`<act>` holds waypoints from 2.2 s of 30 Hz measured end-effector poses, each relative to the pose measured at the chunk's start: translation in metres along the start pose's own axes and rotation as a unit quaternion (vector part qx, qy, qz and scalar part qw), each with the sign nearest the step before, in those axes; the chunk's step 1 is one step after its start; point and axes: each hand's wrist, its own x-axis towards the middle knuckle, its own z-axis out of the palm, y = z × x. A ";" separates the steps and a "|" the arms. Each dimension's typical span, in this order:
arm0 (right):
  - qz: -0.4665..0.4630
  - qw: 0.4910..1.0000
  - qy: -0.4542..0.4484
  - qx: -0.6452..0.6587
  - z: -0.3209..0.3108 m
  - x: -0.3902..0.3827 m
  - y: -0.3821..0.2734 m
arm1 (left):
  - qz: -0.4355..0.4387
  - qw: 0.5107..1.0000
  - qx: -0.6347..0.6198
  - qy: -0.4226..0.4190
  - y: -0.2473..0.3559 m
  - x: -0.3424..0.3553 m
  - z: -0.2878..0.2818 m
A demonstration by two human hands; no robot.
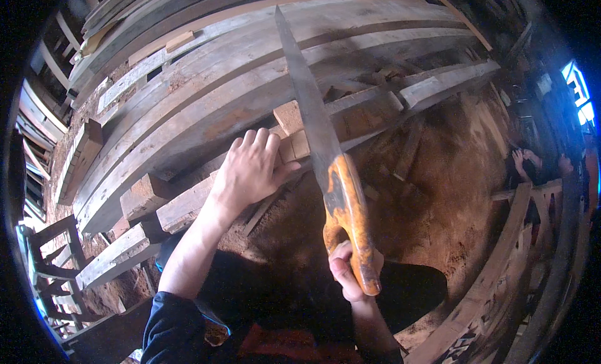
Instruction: The person uses a hand saw to cut a small wooden block resting on a larger plank. The left hand holds the block steady while the right hand moves the saw back and forth to make a cut. The process is repeated multiple times on the same block.
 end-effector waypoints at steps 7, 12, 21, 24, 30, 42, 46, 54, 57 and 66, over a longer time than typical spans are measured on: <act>0.063 0.996 0.026 0.062 0.007 0.007 -0.013 | -0.001 1.000 0.008 -0.018 0.000 -0.001 -0.002; -0.046 0.998 -0.012 -0.029 0.009 0.005 -0.003 | -0.001 1.000 0.004 -0.016 0.000 0.000 -0.001; 0.002 1.000 0.028 -0.012 0.009 0.007 -0.010 | -0.013 1.000 -0.010 -0.024 -0.001 -0.003 -0.005; -0.008 0.999 -0.001 -0.044 0.012 0.008 -0.011 | -0.011 0.999 -0.024 -0.036 -0.001 -0.003 -0.009; -0.035 0.990 -0.014 -0.137 0.012 0.006 -0.009 | 0.002 0.999 -0.034 -0.039 -0.006 -0.004 -0.014; -0.039 0.996 -0.021 -0.080 0.010 0.010 -0.008 | -0.003 0.998 -0.046 -0.038 -0.005 -0.003 -0.010; -0.047 0.993 -0.005 -0.104 0.010 0.009 -0.005 | -0.003 0.998 -0.046 -0.042 -0.004 -0.002 -0.009; -0.036 0.994 -0.010 -0.106 0.008 0.008 -0.003 | -0.007 0.998 -0.051 -0.032 -0.004 -0.003 -0.009; -0.035 0.993 -0.007 -0.113 0.007 0.007 -0.002 | -0.006 0.998 -0.051 -0.031 -0.004 -0.002 -0.008; -0.048 0.991 -0.007 -0.125 0.004 0.004 0.004 | -0.004 0.998 -0.022 -0.062 -0.001 -0.003 -0.014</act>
